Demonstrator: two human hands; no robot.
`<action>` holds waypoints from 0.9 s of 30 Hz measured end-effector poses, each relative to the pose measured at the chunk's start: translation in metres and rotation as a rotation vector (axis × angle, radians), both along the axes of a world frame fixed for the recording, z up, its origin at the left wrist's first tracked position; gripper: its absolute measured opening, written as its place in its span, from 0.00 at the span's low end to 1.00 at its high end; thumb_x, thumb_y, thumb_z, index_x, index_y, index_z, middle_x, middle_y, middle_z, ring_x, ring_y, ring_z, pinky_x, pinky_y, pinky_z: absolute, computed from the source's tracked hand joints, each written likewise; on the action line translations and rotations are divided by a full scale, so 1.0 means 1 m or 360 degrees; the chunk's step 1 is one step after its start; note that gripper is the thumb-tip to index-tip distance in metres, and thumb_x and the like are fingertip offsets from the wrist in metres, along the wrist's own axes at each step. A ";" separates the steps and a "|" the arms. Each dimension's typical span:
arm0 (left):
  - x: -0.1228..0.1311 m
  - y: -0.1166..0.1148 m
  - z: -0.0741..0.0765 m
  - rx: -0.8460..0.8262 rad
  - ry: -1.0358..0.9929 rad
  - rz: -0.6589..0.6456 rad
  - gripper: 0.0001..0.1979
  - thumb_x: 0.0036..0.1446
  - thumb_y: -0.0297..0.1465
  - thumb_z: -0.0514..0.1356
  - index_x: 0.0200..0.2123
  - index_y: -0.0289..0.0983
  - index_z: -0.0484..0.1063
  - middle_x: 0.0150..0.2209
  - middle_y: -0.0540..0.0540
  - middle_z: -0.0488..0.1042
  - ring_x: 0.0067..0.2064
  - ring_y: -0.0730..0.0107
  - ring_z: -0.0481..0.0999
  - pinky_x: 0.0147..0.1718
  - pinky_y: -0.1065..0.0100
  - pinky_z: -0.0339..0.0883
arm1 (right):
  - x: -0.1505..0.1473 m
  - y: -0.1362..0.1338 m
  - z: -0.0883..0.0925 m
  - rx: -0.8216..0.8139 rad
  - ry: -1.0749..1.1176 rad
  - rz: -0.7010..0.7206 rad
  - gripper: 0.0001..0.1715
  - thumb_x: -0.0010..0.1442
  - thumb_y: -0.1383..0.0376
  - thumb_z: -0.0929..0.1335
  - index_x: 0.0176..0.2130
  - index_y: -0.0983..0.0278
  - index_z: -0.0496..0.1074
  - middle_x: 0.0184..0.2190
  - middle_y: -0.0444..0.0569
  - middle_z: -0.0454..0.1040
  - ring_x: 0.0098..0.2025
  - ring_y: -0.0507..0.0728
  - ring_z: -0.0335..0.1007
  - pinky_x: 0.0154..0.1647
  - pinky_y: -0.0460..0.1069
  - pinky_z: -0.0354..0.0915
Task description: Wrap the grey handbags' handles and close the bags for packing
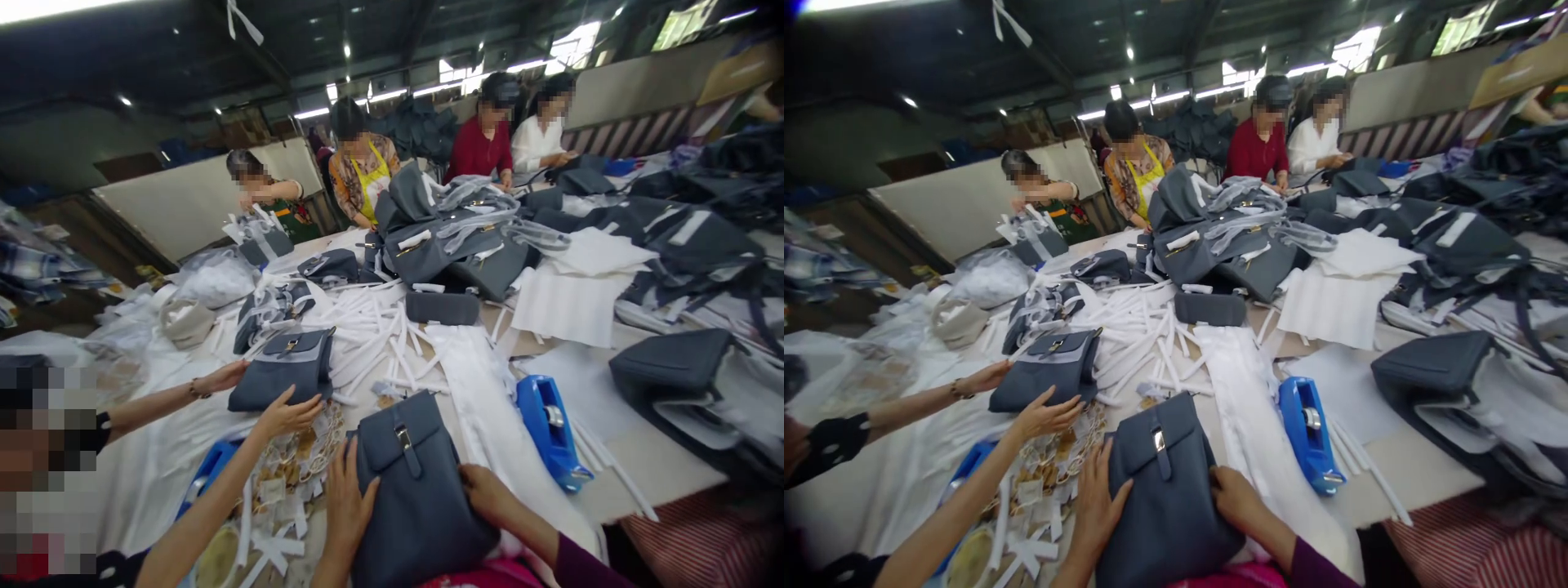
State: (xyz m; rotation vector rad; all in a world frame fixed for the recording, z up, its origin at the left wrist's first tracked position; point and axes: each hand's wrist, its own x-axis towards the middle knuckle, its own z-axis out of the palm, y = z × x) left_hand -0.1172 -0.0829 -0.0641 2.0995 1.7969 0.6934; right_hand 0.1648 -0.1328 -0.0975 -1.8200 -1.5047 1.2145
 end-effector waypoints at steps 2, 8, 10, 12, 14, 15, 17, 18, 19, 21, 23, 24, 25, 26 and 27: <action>0.017 0.012 0.015 0.0101 0.0238 -0.0359 0.33 0.53 0.25 0.55 0.63 0.41 0.54 0.65 0.40 0.55 0.66 0.51 0.51 0.62 0.45 0.48 | 0.001 0.013 0.002 0.0113 0.0132 -0.0068 0.15 0.48 0.68 0.63 0.34 0.62 0.76 0.36 0.51 0.78 0.40 0.60 0.72 0.43 0.53 0.65; 0.043 0.067 0.037 -0.0007 0.0249 -0.0739 0.26 0.47 0.21 0.54 0.51 0.38 0.69 0.50 0.41 0.73 0.54 0.55 0.69 0.56 0.51 0.60 | -0.006 0.053 0.025 0.0175 0.0594 -0.0402 0.16 0.52 0.65 0.62 0.38 0.63 0.74 0.36 0.49 0.76 0.39 0.58 0.71 0.42 0.52 0.66; 0.042 0.087 0.042 -0.0086 0.0165 -0.0681 0.21 0.47 0.22 0.53 0.46 0.38 0.71 0.46 0.42 0.75 0.50 0.57 0.72 0.52 0.53 0.64 | -0.011 0.057 0.034 0.0091 0.0835 -0.0474 0.16 0.54 0.62 0.62 0.40 0.64 0.73 0.35 0.48 0.75 0.35 0.57 0.71 0.36 0.51 0.67; 0.042 0.104 0.048 -0.0175 0.0094 -0.0699 0.20 0.46 0.21 0.52 0.43 0.38 0.72 0.44 0.43 0.76 0.48 0.59 0.73 0.51 0.55 0.66 | -0.016 0.059 0.039 0.0011 0.1040 -0.0569 0.18 0.56 0.58 0.63 0.42 0.64 0.72 0.35 0.48 0.75 0.33 0.56 0.70 0.32 0.49 0.66; 0.042 0.114 0.053 -0.0255 0.0053 -0.0773 0.20 0.45 0.21 0.52 0.41 0.39 0.72 0.42 0.44 0.76 0.47 0.60 0.73 0.50 0.57 0.66 | -0.021 0.059 0.041 -0.0068 0.1157 -0.0638 0.20 0.56 0.55 0.64 0.44 0.64 0.71 0.34 0.48 0.74 0.32 0.55 0.70 0.29 0.48 0.66; 0.043 0.117 0.055 -0.0279 0.0048 -0.0809 0.20 0.44 0.20 0.51 0.40 0.39 0.72 0.42 0.44 0.76 0.47 0.60 0.73 0.50 0.58 0.66 | -0.023 0.058 0.040 -0.0106 0.1180 -0.0651 0.21 0.56 0.55 0.64 0.45 0.64 0.71 0.33 0.48 0.73 0.32 0.55 0.70 0.28 0.48 0.65; 0.045 0.117 0.055 -0.0296 0.0049 -0.0850 0.21 0.44 0.20 0.51 0.40 0.39 0.72 0.41 0.44 0.75 0.47 0.60 0.73 0.50 0.58 0.65 | -0.024 0.057 0.036 -0.0145 0.1154 -0.0648 0.21 0.57 0.55 0.63 0.46 0.64 0.70 0.32 0.47 0.72 0.32 0.55 0.69 0.27 0.48 0.65; 0.045 0.115 0.054 -0.0294 0.0046 -0.0861 0.21 0.44 0.20 0.51 0.41 0.39 0.72 0.42 0.44 0.75 0.48 0.60 0.72 0.50 0.58 0.65 | -0.024 0.056 0.034 -0.0121 0.1089 -0.0647 0.21 0.57 0.56 0.63 0.46 0.64 0.70 0.32 0.47 0.72 0.32 0.55 0.69 0.28 0.48 0.66; 0.045 0.112 0.053 -0.0288 0.0039 -0.0869 0.21 0.44 0.20 0.51 0.42 0.39 0.71 0.42 0.44 0.74 0.48 0.60 0.72 0.50 0.58 0.65 | -0.022 0.056 0.033 -0.0050 0.0981 -0.0660 0.20 0.58 0.57 0.62 0.47 0.64 0.69 0.33 0.48 0.72 0.32 0.55 0.69 0.31 0.50 0.67; 0.044 0.106 0.052 -0.0282 0.0013 -0.0890 0.21 0.45 0.20 0.51 0.43 0.39 0.70 0.43 0.44 0.73 0.49 0.60 0.71 0.50 0.58 0.65 | -0.018 0.057 0.037 0.0230 0.0656 -0.0667 0.22 0.58 0.60 0.63 0.51 0.63 0.68 0.40 0.50 0.72 0.39 0.57 0.70 0.41 0.54 0.68; 0.044 0.101 0.052 -0.0283 -0.0012 -0.0914 0.20 0.48 0.20 0.52 0.44 0.40 0.69 0.44 0.44 0.73 0.49 0.60 0.70 0.50 0.58 0.64 | -0.014 0.062 0.048 0.0586 0.0304 -0.0508 0.27 0.57 0.64 0.64 0.57 0.62 0.64 0.50 0.54 0.68 0.50 0.59 0.66 0.53 0.58 0.63; 0.044 0.098 0.052 -0.0277 -0.0018 -0.0920 0.19 0.50 0.21 0.52 0.44 0.40 0.69 0.44 0.44 0.72 0.49 0.60 0.70 0.50 0.58 0.64 | -0.013 0.067 0.054 0.0729 0.0161 -0.0336 0.30 0.57 0.65 0.65 0.59 0.61 0.62 0.54 0.54 0.66 0.54 0.60 0.62 0.57 0.59 0.59; 0.044 0.095 0.052 -0.0264 -0.0013 -0.0922 0.18 0.51 0.21 0.53 0.44 0.41 0.69 0.44 0.44 0.72 0.49 0.60 0.70 0.50 0.57 0.64 | -0.013 0.074 0.060 0.0830 0.0044 -0.0124 0.32 0.56 0.66 0.66 0.59 0.61 0.62 0.55 0.54 0.65 0.57 0.61 0.59 0.59 0.59 0.56; 0.045 0.091 0.052 -0.0239 0.0006 -0.0918 0.17 0.52 0.22 0.53 0.45 0.41 0.68 0.44 0.44 0.72 0.49 0.59 0.69 0.50 0.57 0.64 | -0.014 0.081 0.065 0.0886 -0.0056 0.0098 0.32 0.55 0.67 0.67 0.59 0.61 0.63 0.55 0.54 0.65 0.58 0.61 0.57 0.60 0.59 0.55; 0.046 0.086 0.051 -0.0187 0.0040 -0.0889 0.16 0.53 0.22 0.54 0.45 0.41 0.68 0.45 0.44 0.72 0.50 0.59 0.69 0.50 0.56 0.64 | -0.016 0.089 0.069 0.0909 -0.0141 0.0301 0.30 0.55 0.68 0.68 0.57 0.61 0.65 0.54 0.54 0.67 0.58 0.61 0.58 0.59 0.58 0.56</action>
